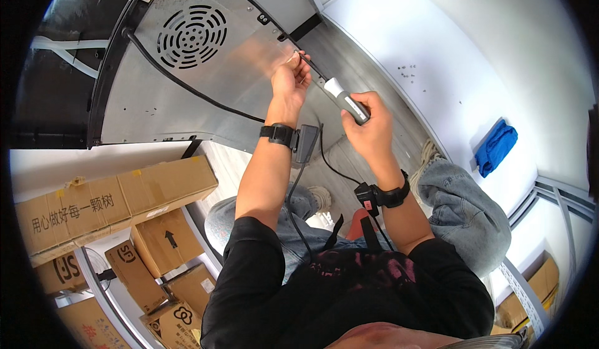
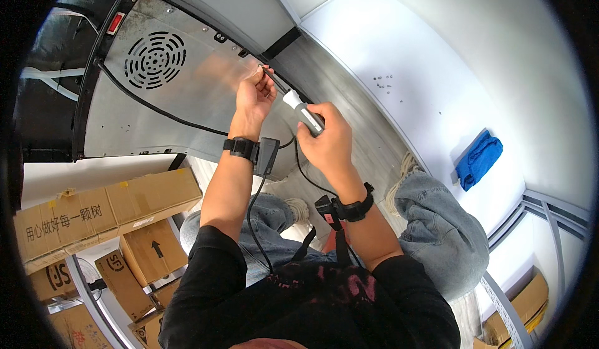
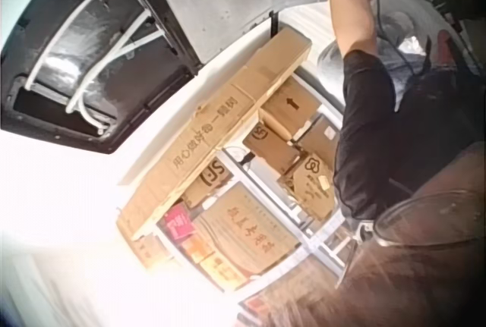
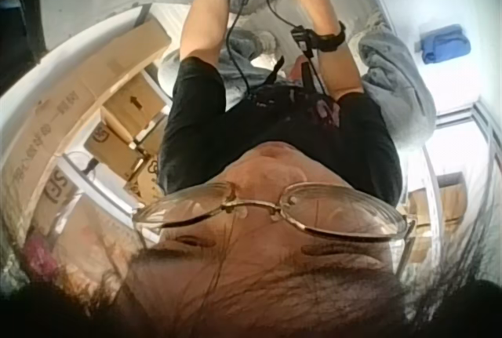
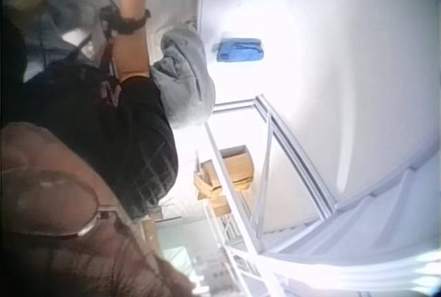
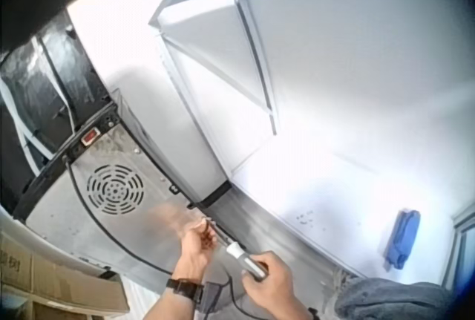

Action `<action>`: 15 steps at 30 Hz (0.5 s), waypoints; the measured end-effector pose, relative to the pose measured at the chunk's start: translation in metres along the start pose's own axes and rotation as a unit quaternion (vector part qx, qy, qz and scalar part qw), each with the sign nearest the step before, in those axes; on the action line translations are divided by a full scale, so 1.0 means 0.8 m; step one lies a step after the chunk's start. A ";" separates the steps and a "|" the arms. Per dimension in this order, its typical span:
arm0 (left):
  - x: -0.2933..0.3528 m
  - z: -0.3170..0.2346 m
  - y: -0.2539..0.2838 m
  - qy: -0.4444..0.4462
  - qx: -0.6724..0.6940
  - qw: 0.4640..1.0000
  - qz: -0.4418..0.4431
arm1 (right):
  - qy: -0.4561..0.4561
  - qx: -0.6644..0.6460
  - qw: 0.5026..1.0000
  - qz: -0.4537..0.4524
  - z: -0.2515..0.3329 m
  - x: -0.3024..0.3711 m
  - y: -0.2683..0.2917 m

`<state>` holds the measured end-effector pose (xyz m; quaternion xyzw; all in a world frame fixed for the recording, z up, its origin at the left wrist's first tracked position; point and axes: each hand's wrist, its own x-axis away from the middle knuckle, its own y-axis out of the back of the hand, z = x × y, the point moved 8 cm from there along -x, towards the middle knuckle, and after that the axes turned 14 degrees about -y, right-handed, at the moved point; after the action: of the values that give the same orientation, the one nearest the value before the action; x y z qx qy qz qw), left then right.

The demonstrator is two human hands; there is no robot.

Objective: The person wipes the interior of an electronic device with a blue cloth, then installs a metal backplate and secures it with screws using a screwdriver. The person also attaches an antenna to the device.

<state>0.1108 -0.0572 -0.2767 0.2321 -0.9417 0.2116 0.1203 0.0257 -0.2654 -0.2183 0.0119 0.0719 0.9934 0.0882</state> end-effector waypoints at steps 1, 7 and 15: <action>0.000 0.000 -0.001 0.001 0.003 1.000 0.003 | 0.003 0.007 1.000 -0.002 0.001 0.000 0.000; -0.002 0.002 0.002 0.011 0.020 1.000 0.019 | 0.006 0.025 1.000 -0.012 0.011 0.004 -0.005; -0.003 -0.002 -0.001 0.009 0.023 0.999 0.035 | -0.047 0.033 0.998 -0.006 0.012 0.011 0.002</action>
<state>0.1135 -0.0565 -0.2759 0.1993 -0.9433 0.2390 0.1159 0.0171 -0.2640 -0.2083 0.0607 0.1008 0.9883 0.0968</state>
